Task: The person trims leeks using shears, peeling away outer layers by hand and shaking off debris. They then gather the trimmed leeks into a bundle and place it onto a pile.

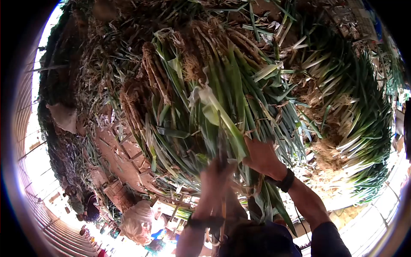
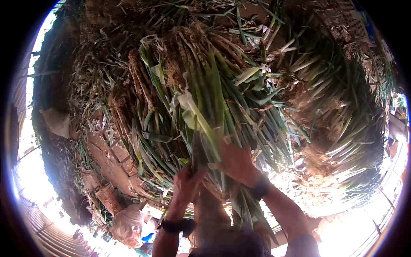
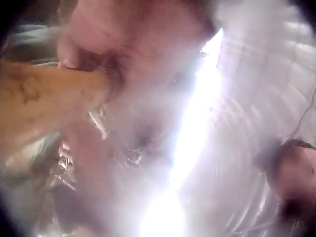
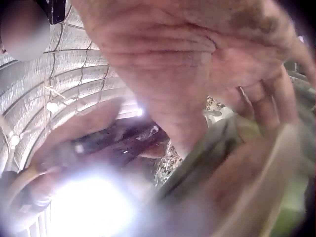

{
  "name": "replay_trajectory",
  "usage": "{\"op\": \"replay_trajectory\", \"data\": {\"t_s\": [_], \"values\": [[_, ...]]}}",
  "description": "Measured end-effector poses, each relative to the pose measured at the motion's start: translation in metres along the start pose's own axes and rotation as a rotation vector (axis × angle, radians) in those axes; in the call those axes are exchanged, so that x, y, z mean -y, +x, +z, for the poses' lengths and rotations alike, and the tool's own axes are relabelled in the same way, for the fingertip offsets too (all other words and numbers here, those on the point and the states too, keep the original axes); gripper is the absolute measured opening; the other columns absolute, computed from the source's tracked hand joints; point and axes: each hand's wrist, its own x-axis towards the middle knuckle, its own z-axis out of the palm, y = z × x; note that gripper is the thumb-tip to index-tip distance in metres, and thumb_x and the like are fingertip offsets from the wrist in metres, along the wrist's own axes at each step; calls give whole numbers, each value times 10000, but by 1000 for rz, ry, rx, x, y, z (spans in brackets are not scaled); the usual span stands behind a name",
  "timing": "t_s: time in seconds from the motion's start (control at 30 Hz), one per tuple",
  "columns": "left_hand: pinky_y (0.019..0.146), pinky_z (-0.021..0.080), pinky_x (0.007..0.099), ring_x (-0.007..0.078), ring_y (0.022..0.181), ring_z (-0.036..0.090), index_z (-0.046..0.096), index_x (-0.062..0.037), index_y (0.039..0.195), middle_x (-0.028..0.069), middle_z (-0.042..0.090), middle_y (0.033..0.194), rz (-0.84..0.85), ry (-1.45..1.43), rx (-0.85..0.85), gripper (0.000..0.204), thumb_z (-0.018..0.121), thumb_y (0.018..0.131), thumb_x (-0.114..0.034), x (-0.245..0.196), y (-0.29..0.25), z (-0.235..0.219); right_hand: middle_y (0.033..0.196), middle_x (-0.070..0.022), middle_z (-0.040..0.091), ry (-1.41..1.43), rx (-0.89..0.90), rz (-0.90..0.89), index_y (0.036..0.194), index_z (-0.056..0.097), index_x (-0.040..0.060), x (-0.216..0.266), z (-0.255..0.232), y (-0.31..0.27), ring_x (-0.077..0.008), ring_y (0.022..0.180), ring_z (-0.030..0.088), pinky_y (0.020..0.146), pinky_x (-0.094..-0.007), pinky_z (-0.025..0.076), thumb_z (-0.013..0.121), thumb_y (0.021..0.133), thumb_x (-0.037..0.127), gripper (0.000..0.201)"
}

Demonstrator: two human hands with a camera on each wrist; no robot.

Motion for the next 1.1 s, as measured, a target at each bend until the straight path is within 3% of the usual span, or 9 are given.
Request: {"op": "replay_trajectory", "data": {"t_s": [0.17,0.33,0.53,0.6,0.67,0.73,0.8,0.93,1.1], "values": [[590,496,343,217,623,648,689,7,927,112,665,667,-3,17,-51,420,753,869,-403,-17,82,-21,1020,-247,623,87,0,51,1406,430,-21,3,11,-8,-446,893,650,766,-512,540,728,773,282,763],[504,492,294,131,573,632,698,24,958,62,670,751,43,119,-27,445,734,889,-414,-17,135,-40,1076,-243,638,124,-34,103,1394,458,-13,6,25,-6,-434,908,659,772,-506,545,745,767,280,750],[559,494,307,120,603,611,695,37,1029,62,672,761,41,-23,77,437,730,898,-379,4,94,-59,1129,-180,664,177,112,281,1263,614,31,20,38,0,-394,958,672,788,-463,547,757,777,310,578],[618,484,290,109,686,597,683,39,1092,53,677,782,133,105,-26,439,724,909,-358,15,78,-71,1299,-189,575,-35,-312,8,1196,646,11,40,32,0,-403,1116,604,864,-445,532,761,740,269,536],[657,471,282,109,740,572,648,46,1158,31,669,836,77,77,26,448,743,898,-307,28,53,-94,1320,-203,571,-8,-314,25,1266,590,-12,61,39,-2,-394,1198,563,1010,-476,483,753,730,237,613],[657,515,328,186,701,648,623,11,1097,125,680,803,163,164,275,455,759,887,-369,53,27,-124,1301,-202,579,573,-299,-14,1284,551,-10,106,38,3,-335,1186,574,1016,-458,483,771,734,223,637],[661,507,291,119,735,622,629,3,1067,88,684,873,213,-125,142,278,760,892,-169,55,-9,-167,1251,-203,601,733,91,230,1301,498,-17,167,18,13,-300,1086,622,916,-441,536,762,797,230,621],[618,440,232,72,691,526,663,-31,1074,-14,610,829,290,-310,-537,221,697,861,12,95,-26,-253,919,-230,649,756,-91,-33,1308,387,-54,249,76,60,-360,765,670,697,-437,547,692,881,162,567],[648,460,240,99,749,548,629,-28,1248,21,626,917,309,-181,-532,503,768,765,-32,118,-23,-256,1122,-238,654,605,-49,-10,1337,455,-9,266,194,125,-332,981,669,837,-445,543,695,934,385,612]]}}
